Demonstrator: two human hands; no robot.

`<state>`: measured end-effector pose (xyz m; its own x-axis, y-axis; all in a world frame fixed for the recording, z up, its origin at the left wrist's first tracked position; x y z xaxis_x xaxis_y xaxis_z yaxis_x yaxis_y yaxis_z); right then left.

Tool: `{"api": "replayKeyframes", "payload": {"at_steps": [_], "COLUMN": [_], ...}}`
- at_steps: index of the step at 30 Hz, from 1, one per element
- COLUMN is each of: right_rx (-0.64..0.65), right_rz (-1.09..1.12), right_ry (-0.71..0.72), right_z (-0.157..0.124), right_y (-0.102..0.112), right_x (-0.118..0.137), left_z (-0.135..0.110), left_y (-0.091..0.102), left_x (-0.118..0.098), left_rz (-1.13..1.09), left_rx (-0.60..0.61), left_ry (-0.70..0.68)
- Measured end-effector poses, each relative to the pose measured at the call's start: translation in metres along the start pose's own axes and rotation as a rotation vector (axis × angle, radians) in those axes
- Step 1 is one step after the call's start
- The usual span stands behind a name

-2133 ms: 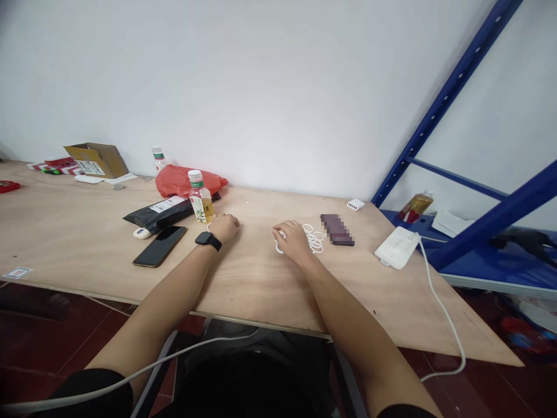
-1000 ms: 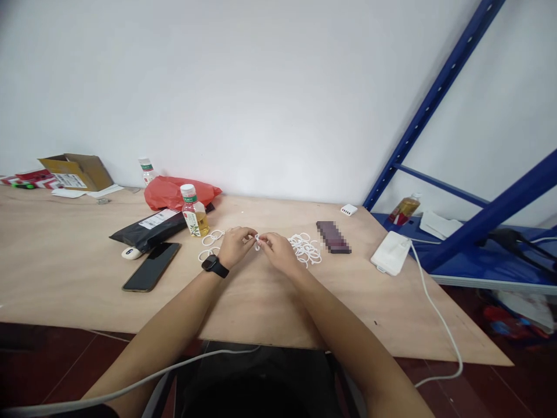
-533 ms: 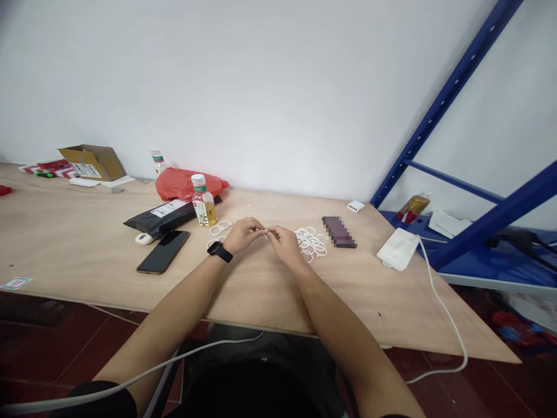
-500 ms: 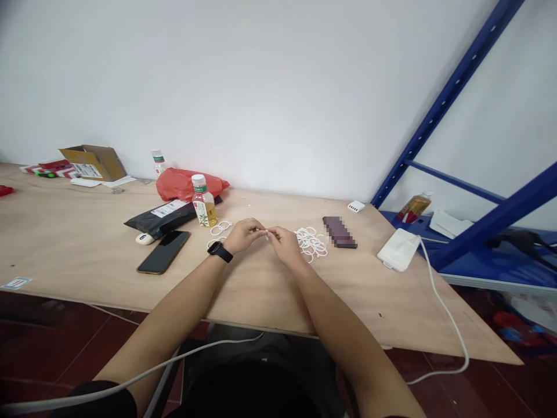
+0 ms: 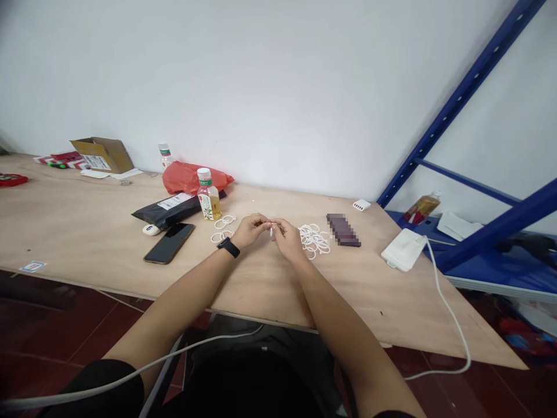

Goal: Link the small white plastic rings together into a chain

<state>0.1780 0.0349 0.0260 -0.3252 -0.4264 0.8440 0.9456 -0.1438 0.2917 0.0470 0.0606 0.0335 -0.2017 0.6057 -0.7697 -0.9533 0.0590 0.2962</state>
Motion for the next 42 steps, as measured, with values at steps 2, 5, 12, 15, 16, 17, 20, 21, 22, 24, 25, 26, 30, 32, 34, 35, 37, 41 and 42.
{"api": "replayKeyframes", "payload": {"at_steps": [2, 5, 12, 15, 16, 17, 20, 21, 22, 24, 25, 26, 30, 32, 34, 35, 37, 41, 42], "right_rx": [-0.001, -0.010, -0.069, -0.046, -0.025, -0.003, 0.060, 0.075, 0.086, 0.096, 0.095, 0.086, -0.008, -0.048, -0.076, -0.093, -0.111, -0.076, -0.068], "right_rz": [-0.120, -0.450, -0.808, -0.705, -0.678, -0.657, -0.629, -0.628, -0.629, -0.625, -0.616, -0.602, -0.510, -0.441, -0.357, -0.309, -0.211, -0.098, -0.088], "right_ry": [0.023, 0.100, 0.068, 0.170, 0.201, 0.226, 0.274, 0.281, 0.285, 0.289, 0.289, 0.289, 0.273, 0.235, 0.164, 0.123, 0.058, 0.014, 0.009], "right_z": [0.001, 0.004, 0.008, 0.003, 0.001, -0.001, -0.006, -0.007, -0.008, -0.009, -0.009, -0.009, -0.006, -0.004, -0.002, -0.002, -0.001, -0.002, -0.002], "right_y": [0.004, 0.019, 0.048, 0.033, 0.026, 0.020, 0.005, 0.001, -0.001, -0.003, -0.004, -0.003, 0.004, 0.009, 0.012, 0.013, 0.014, 0.010, 0.010], "right_x": [0.001, 0.005, 0.003, 0.012, 0.014, 0.016, 0.018, 0.017, 0.017, 0.016, 0.016, 0.016, 0.017, 0.014, 0.008, 0.004, -0.002, -0.006, -0.006], "left_z": [0.000, 0.000, -0.010, -0.010, -0.009, -0.008, -0.004, -0.003, -0.003, -0.002, -0.002, -0.002, -0.003, -0.004, -0.004, -0.004, -0.004, -0.003, -0.003], "left_y": [0.000, 0.013, 0.075, 0.073, 0.069, 0.063, 0.042, 0.036, 0.029, 0.020, 0.015, 0.011, 0.002, -0.001, -0.004, -0.005, -0.007, -0.007, -0.006], "left_x": [0.000, 0.005, 0.054, 0.066, 0.067, 0.066, 0.054, 0.048, 0.040, 0.024, 0.015, 0.006, -0.012, -0.010, -0.005, -0.002, 0.003, 0.008, 0.008], "left_rz": [0.101, 0.449, 1.074, 0.996, 0.939, 0.878, 0.731, 0.694, 0.657, 0.553, 0.480, 0.404, 0.197, 0.114, 0.025, -0.016, -0.087, -0.164, -0.172], "left_rx": [-0.015, -0.057, -0.079, 0.003, 0.028, 0.049, 0.102, 0.112, 0.121, 0.104, 0.103, 0.095, 0.076, 0.078, 0.085, 0.087, 0.086, 0.076, 0.072], "left_ry": [0.020, 0.060, 0.391, 0.362, 0.334, 0.302, 0.194, 0.158, 0.119, 0.047, 0.001, -0.040, -0.094, -0.045, 0.013, 0.038, 0.084, 0.156, 0.167]}}
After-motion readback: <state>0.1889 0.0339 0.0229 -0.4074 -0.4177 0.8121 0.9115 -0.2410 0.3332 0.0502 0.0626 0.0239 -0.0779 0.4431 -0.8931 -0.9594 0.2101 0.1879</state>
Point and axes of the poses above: each hand's wrist, its own z-axis towards the middle knuckle, its own y-axis out of the back of the hand, x = y × z, the point moved 8 cm from there along z, towards the middle knuckle, and after that the axes turned 4 degrees about -x, right-handed, at the moved point
